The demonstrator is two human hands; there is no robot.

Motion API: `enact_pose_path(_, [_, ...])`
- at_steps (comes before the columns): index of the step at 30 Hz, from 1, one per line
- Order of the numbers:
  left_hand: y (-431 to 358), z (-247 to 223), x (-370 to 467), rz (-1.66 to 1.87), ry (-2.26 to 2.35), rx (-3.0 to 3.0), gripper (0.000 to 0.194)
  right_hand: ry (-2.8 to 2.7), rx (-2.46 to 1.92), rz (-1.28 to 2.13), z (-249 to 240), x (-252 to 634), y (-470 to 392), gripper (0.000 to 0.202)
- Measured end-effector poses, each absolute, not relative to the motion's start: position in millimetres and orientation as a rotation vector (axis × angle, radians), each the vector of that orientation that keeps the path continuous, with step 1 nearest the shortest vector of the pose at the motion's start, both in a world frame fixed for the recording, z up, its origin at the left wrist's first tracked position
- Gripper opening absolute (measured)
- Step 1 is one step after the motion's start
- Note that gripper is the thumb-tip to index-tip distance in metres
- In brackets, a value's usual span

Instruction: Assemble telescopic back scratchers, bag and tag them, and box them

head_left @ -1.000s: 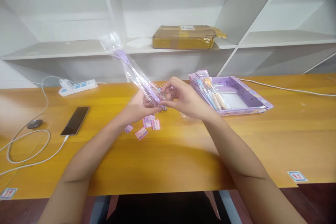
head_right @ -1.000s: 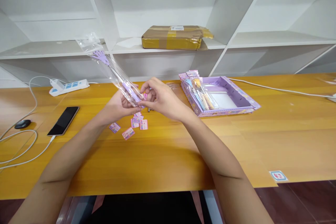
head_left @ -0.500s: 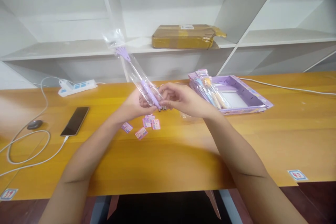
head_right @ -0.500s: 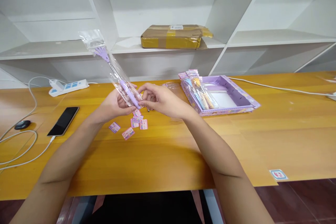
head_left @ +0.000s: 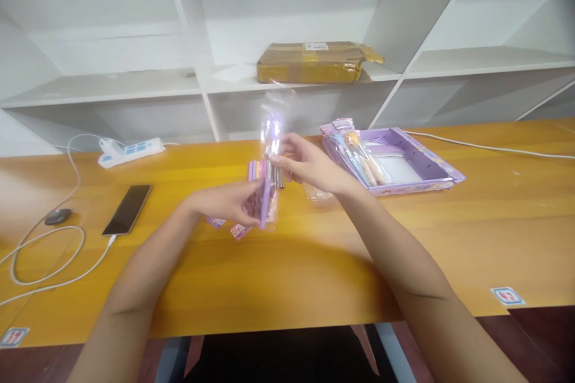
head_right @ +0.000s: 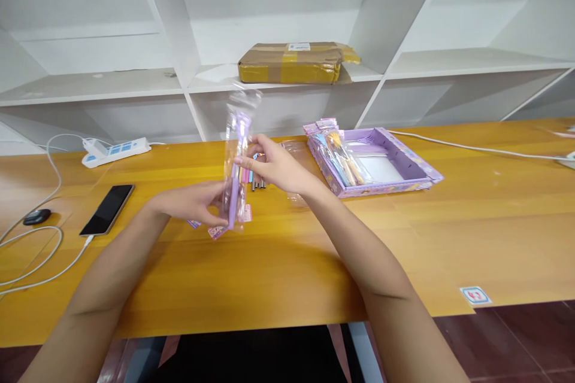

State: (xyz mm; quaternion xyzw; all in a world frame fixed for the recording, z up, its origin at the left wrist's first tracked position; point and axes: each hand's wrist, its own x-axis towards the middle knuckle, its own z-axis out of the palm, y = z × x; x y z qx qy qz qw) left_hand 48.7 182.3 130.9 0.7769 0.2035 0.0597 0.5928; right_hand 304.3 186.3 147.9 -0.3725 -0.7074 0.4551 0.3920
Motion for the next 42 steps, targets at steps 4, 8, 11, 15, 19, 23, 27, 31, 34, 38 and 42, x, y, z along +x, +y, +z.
enact_pose_path(4, [184,133,46,-0.119,0.529,1.835,0.054,-1.692,-0.882,1.341,138,297,199,0.042])
enact_pose_path(8, [200,134,27,-0.046,0.704,2.007,0.073,-1.689,-0.905,1.472,125,288,208,0.045])
enact_pose_path(11, [216,133,16,0.394,0.876,2.065,0.063,-1.770,-0.929,1.592,115,278,207,0.040])
enact_pose_path(15, [228,128,18,0.878,0.956,1.940,0.065,-1.891,-0.941,1.751,106,262,198,0.041])
enact_pose_path(19, [230,123,23,0.927,0.948,1.954,0.041,-1.968,-0.961,1.840,105,263,196,0.047])
enact_pose_path(23, [230,121,23,0.930,0.996,1.930,0.033,-2.202,-1.042,1.660,107,282,209,0.036])
enact_pose_path(27, [230,122,22,0.954,1.006,1.887,0.033,-2.603,-1.296,1.148,103,292,220,0.033])
enact_pose_path(31, [231,122,21,0.961,0.999,1.873,0.033,-2.874,-1.272,0.880,91,280,219,0.030])
enact_pose_path(34, [233,121,19,0.959,1.013,1.826,0.037,-2.932,-1.329,0.840,82,269,215,0.040])
enact_pose_path(38, [234,121,19,0.919,1.025,1.817,0.038,-2.942,-1.410,0.825,77,263,212,0.038])
enact_pose_path(42, [231,123,20,0.885,0.997,1.877,0.029,-2.952,-1.356,0.937,78,265,213,0.033])
